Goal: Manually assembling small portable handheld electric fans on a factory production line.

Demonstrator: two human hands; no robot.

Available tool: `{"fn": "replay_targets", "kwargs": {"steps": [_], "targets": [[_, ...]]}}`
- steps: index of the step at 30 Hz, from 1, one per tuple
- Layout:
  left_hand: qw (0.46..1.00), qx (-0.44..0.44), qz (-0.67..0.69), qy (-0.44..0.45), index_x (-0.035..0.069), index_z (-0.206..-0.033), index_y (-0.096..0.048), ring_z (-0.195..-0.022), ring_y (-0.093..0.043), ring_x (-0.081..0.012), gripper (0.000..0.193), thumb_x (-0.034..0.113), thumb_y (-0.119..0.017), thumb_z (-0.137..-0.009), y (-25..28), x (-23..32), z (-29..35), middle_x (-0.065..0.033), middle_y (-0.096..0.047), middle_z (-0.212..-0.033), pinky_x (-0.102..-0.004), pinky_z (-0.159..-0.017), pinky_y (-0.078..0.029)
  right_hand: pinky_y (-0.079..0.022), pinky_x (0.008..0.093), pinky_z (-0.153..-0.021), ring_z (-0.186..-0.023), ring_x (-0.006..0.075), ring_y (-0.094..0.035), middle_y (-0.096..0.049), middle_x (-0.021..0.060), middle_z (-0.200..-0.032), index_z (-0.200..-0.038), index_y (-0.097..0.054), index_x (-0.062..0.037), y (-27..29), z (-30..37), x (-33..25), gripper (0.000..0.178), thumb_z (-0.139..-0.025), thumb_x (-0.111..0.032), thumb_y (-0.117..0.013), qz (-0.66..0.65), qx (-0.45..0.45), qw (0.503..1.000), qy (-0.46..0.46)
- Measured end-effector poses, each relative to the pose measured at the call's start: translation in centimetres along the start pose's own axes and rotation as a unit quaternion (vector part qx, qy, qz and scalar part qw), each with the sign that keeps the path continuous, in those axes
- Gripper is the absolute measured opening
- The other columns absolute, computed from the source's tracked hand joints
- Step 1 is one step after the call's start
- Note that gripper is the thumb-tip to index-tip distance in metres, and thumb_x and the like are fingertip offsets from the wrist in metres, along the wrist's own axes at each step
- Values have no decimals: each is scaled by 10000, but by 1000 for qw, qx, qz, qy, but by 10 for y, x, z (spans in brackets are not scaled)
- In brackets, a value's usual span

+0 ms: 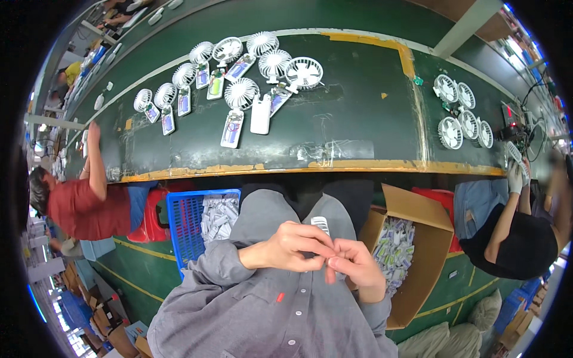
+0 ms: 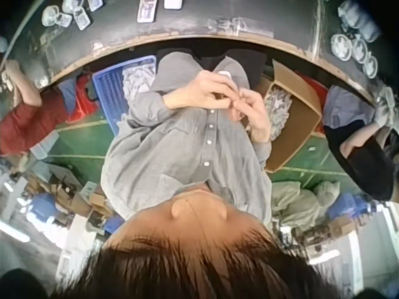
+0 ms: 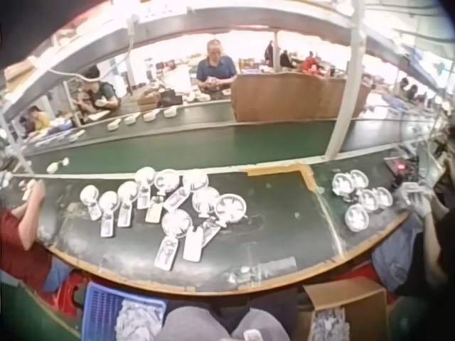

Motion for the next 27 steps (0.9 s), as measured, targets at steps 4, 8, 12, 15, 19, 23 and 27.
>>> {"fn": "replay_targets", "kwargs": {"steps": [4,8,12,15,19,23,27], "targets": [[991,1,117,64,52,-848,-739,-707,-684,-169,178,-7,-704,-683,-16,-11,-1,-55,-698,-879,-253,-565,-534,-496,312,-550,-585,203,-639,-636,113,-643,-886,-549,0,9,12,10,123,-936,-112,-549,-97,-23,994,41],[968,-9,200,154,40,-819,-733,-723,-675,-136,139,-23,-695,-701,-26,-29,-2,-60,-698,-870,-239,-603,-537,-472,325,-484,-488,226,-611,-616,103,-569,-836,-556,14,10,30,11,126,-896,-97,-554,-197,-104,967,125],[881,107,390,244,-59,-828,-677,-763,-677,-189,108,-135,-638,-761,22,-73,-6,-154,-634,-936,-284,-666,-578,-423,350,-417,-396,231,-557,-591,93,-510,-771,-551,10,38,73,10,112,-843,-75,-556,-225,-96,941,234],[925,42,327,187,-13,-857,-698,-789,-670,-137,143,-80,-636,-745,24,-57,-18,-99,-654,-914,-213,-611,-546,-471,337,-538,-517,271,-600,-621,118,-598,-835,-555,-5,142,115,92,172,-877,-171,-567,-128,236,962,46],[939,25,305,158,-14,-863,-701,-778,-676,-144,165,-85,-612,-744,18,-51,-32,-97,-654,-920,-211,-594,-544,-399,409,-918,-1071,322,-529,-572,190,-1138,-1214,-473,1,234,153,160,540,-842,-346,-653,154,413,893,-92],[848,57,486,203,-5,-895,-651,-728,-645,-203,133,-73,-623,-785,-5,-58,-41,-146,-593,-926,-267,-543,-496,-249,480,-1130,-1392,329,-332,-370,207,-1480,-1482,-260,-10,148,82,60,1002,-760,-512,-739,170,400,889,142],[675,169,680,230,9,-920,-629,-718,-615,-198,130,-24,-566,-811,-22,-71,-55,-147,-591,-951,-267,-562,-465,-337,420,-1079,-1316,282,-426,-405,179,-1436,-1473,-235,18,53,1,8,968,-792,-489,-701,-119,166,951,232]]}}
Point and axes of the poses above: each hand's wrist, its own z-axis away from the middle knuckle, its own y-axis out of the back of the hand, x = y × z, the point moved 10 cm from there along -z, towards the middle knuckle
